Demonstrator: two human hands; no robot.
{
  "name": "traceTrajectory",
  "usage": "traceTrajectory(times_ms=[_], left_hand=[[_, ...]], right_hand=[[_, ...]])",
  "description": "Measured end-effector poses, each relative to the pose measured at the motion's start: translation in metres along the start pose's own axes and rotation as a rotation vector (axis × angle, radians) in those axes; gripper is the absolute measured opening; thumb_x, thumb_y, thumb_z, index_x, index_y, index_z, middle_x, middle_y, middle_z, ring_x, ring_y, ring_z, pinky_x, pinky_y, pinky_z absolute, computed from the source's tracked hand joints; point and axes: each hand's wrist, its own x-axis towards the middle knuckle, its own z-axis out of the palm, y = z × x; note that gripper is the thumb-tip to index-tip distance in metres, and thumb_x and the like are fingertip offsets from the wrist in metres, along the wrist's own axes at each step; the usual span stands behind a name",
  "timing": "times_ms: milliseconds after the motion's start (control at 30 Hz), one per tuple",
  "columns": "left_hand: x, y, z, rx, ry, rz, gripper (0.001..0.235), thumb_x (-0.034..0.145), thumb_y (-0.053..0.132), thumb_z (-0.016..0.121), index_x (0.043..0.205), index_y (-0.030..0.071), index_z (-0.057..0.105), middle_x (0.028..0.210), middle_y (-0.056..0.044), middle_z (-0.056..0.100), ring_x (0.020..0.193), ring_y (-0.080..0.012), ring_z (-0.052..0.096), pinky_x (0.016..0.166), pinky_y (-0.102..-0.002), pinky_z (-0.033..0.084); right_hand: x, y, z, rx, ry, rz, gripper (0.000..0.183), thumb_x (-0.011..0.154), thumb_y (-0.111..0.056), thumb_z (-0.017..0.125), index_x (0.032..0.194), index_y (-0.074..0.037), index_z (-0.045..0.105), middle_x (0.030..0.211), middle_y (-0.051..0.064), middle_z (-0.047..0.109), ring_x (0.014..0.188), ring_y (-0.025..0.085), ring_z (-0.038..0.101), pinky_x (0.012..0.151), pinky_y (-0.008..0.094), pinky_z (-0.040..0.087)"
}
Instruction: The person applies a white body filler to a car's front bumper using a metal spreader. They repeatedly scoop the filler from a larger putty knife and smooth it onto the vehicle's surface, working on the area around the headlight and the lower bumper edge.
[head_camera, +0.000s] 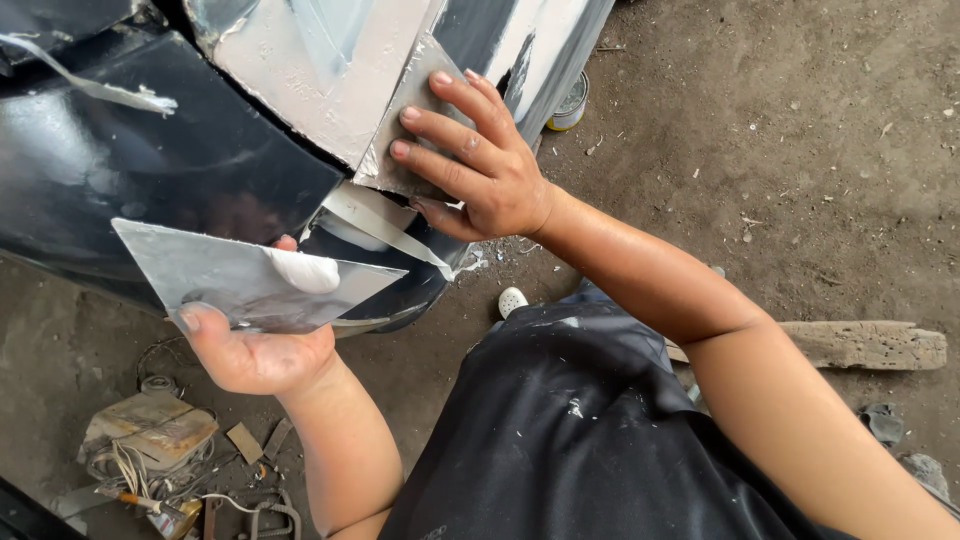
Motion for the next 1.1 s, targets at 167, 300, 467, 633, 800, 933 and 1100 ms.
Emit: traceTrajectory(times_ms=[167, 300, 467, 633, 800, 933, 1100], left_hand=[[0.001, 0.000, -0.002, -0.005, -0.007, -0.012, 0.071, 0.103, 0.046, 0.064, 0.151, -0.004, 0.047, 0.136, -0.020, 0.060, 0.115, -0.0308, 0.070, 0.090, -0.041, 0.063], [0.002, 0.002, 0.000, -0.019, -0.009, -0.025, 0.072, 0.102, 0.045, 0.065, 0.152, -0.004, 0.046, 0.140, -0.021, 0.060, 0.116, -0.0312, 0.070, 0.089, -0.040, 0.063], [0.004, 0.002, 0.003, 0.007, -0.026, -0.018, 0.073, 0.102, 0.045, 0.065, 0.152, -0.004, 0.047, 0.136, -0.020, 0.059, 0.113, -0.0311, 0.070, 0.087, -0.038, 0.062], [0.003, -0.001, -0.003, 0.017, -0.002, -0.011, 0.071, 0.101, 0.045, 0.066, 0.150, -0.004, 0.049, 0.137, -0.020, 0.061, 0.111, -0.0305, 0.070, 0.086, -0.038, 0.063], [0.003, -0.001, 0.001, 0.011, 0.001, -0.006, 0.071, 0.100, 0.046, 0.067, 0.148, -0.004, 0.051, 0.136, -0.020, 0.063, 0.110, -0.0300, 0.070, 0.087, -0.039, 0.063], [0.002, 0.002, 0.008, 0.011, -0.005, -0.021, 0.071, 0.099, 0.045, 0.068, 0.148, -0.003, 0.051, 0.135, -0.018, 0.062, 0.112, -0.0288, 0.070, 0.087, -0.038, 0.062], [0.001, 0.000, 0.000, 0.011, -0.005, -0.029, 0.070, 0.100, 0.045, 0.068, 0.149, -0.003, 0.051, 0.133, -0.018, 0.062, 0.113, -0.0287, 0.069, 0.090, -0.039, 0.062]], right_hand=[[-0.001, -0.002, 0.001, 0.011, -0.032, 0.012, 0.054, 0.097, -0.028, 0.082, 0.145, -0.009, 0.065, 0.156, 0.013, 0.050, 0.150, 0.045, 0.038, 0.125, 0.064, 0.028], [-0.007, -0.001, 0.006, 0.036, -0.025, 0.032, 0.056, 0.095, -0.027, 0.083, 0.145, -0.010, 0.064, 0.156, 0.012, 0.050, 0.150, 0.044, 0.038, 0.126, 0.063, 0.029], [-0.008, -0.003, 0.003, 0.017, -0.063, 0.041, 0.058, 0.089, -0.025, 0.084, 0.142, -0.011, 0.066, 0.155, 0.011, 0.051, 0.148, 0.043, 0.041, 0.122, 0.064, 0.033], [0.005, -0.018, -0.024, -0.004, -0.167, 0.086, 0.055, 0.091, -0.023, 0.081, 0.142, -0.009, 0.064, 0.153, 0.012, 0.053, 0.146, 0.042, 0.044, 0.118, 0.061, 0.039], [0.004, -0.013, -0.055, -0.028, -0.277, 0.204, 0.052, 0.085, -0.021, 0.078, 0.135, -0.011, 0.067, 0.147, 0.010, 0.056, 0.143, 0.039, 0.048, 0.115, 0.060, 0.042], [-0.008, 0.023, -0.046, -0.011, -0.077, 0.113, 0.054, 0.089, -0.019, 0.081, 0.139, -0.010, 0.064, 0.153, 0.015, 0.050, 0.148, 0.040, 0.043, 0.122, 0.062, 0.039], [-0.001, 0.042, -0.041, -0.055, -0.093, 0.043, 0.059, 0.090, -0.020, 0.085, 0.144, -0.010, 0.063, 0.156, 0.016, 0.049, 0.151, 0.042, 0.038, 0.122, 0.064, 0.035]])
